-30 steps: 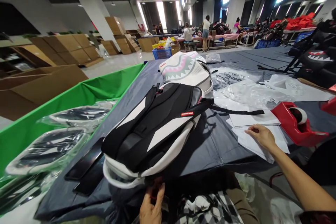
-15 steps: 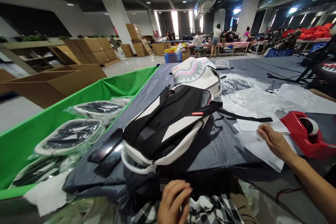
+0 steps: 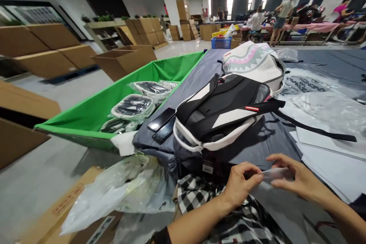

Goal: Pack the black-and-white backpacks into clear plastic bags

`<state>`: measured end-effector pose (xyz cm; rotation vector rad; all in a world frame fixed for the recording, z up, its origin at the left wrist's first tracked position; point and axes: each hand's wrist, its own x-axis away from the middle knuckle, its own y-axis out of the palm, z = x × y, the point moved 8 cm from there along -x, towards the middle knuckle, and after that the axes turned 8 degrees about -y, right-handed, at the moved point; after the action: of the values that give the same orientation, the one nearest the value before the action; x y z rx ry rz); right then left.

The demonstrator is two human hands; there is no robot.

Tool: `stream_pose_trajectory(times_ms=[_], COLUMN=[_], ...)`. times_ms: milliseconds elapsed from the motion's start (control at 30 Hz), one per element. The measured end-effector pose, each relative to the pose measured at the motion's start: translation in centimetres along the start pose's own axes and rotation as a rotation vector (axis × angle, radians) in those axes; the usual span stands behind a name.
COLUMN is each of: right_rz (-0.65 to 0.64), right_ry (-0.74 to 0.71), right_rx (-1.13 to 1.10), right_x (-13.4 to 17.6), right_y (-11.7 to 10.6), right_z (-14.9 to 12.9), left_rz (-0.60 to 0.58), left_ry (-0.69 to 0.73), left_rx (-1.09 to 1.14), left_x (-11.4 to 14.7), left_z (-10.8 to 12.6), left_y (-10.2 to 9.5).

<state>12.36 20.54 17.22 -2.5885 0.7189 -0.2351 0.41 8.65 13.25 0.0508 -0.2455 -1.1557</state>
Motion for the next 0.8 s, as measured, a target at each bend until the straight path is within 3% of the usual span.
stream_pose_trajectory(times_ms=[133,200,300,367,467,600,700,800], right_rz=[-0.103,-0.121,-0.079,-0.120,-0.196,0.018,0.123,-0.021], right_ry=[-0.100,-0.165,-0.261,-0.327,-0.398,-0.349,-0.382,-0.452], right_rx=[0.051,0.124,0.311,0.358,0.264,0.267,0.374,0.417], right_x=[-2.6,-3.2,-3.8,-4.2,-5.1,-6.7,-6.8,-7.2], right_y=[3.3,4.4,5.1,6.2,7.4,4.2,1.9,4.1], right_z=[-1.0,-0.6,0.2,0.1,-1.2,-2.1,-2.3,-2.3], left_rz=[0.203,0.429,0.861,1.023,1.035,0.912,0.745,0.799], left_ry=[0.219,0.283,0.305,0.243,0.108,0.021,0.006,0.092], left_rx=[-0.247,-0.304,-0.257,-0.233,-0.271,-0.182,-0.095,-0.140], left_x=[2.4,4.1,6.5,6.4,3.7,1.6,2.8,5.9], left_z=[1.8,1.5,-0.4,-2.1,-3.5,-3.6,-3.4,-1.8], left_y=[-3.5,-6.7,-11.9,-13.8,-14.3,-14.5,-14.9,-15.7])
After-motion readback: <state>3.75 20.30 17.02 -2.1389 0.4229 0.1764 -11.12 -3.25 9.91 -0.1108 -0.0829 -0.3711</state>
